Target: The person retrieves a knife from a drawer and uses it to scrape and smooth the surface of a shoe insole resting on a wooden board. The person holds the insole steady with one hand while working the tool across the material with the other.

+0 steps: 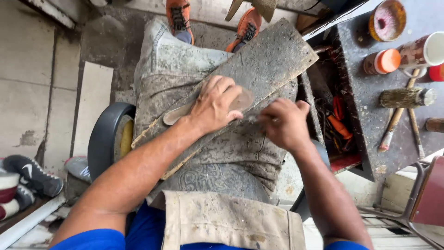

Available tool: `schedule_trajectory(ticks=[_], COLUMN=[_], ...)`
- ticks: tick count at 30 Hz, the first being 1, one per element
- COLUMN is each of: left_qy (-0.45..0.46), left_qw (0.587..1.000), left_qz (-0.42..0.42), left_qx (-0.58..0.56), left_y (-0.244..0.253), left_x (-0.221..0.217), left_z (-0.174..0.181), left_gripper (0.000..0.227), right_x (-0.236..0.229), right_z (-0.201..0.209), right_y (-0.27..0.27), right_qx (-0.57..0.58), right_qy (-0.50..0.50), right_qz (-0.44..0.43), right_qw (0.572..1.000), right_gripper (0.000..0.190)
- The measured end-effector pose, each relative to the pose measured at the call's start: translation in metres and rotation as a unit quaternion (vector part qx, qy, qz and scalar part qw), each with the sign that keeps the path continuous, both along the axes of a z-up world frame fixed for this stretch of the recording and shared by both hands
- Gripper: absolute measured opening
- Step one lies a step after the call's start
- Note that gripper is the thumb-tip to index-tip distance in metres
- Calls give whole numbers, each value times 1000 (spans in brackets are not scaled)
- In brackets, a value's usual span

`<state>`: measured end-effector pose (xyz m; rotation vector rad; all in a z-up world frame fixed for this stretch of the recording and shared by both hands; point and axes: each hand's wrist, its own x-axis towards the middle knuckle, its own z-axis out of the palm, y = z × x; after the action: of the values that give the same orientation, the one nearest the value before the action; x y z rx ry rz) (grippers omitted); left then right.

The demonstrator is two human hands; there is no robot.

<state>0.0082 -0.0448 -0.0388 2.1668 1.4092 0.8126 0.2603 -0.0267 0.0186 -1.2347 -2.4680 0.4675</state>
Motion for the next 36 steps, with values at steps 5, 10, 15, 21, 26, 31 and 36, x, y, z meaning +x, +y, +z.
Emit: schedule_trajectory(ticks=[5, 10, 15, 21, 26, 31, 36], left_qy=[-6, -157, -344, -268, 119, 91, 109], left_qw=[991, 986, 926, 948, 991, 992, 989], left_qz=[-66, -36, 21, 138, -12, -36, -68], left_qx=[-119, -52, -153, -101, -57, -76, -75], left_y=[5, -6, -5, 6, -7, 15, 24], left_x=[-14, 17, 21, -46, -25, -36, -31], left_z=[58, 71, 72, 81, 47, 42, 56], left_gripper=[118, 84, 21, 34, 74, 44, 39], right_x=[6, -2, -9, 18, 23, 18, -6], right_z=[19, 15, 31, 54, 44, 37, 27], right_y=[-12, -26, -38, -38, -17, 3, 27], right_qx=[-218, -285, -231, -174, -118, -13, 61], right_qy=[245, 302, 246, 154, 79, -35, -46], right_qz=[-163, -140, -120, -133, -128, -58, 14], right_qw=[930, 899, 934, 963, 981, 998, 997], right_gripper=[7, 21, 21, 28, 28, 12, 10])
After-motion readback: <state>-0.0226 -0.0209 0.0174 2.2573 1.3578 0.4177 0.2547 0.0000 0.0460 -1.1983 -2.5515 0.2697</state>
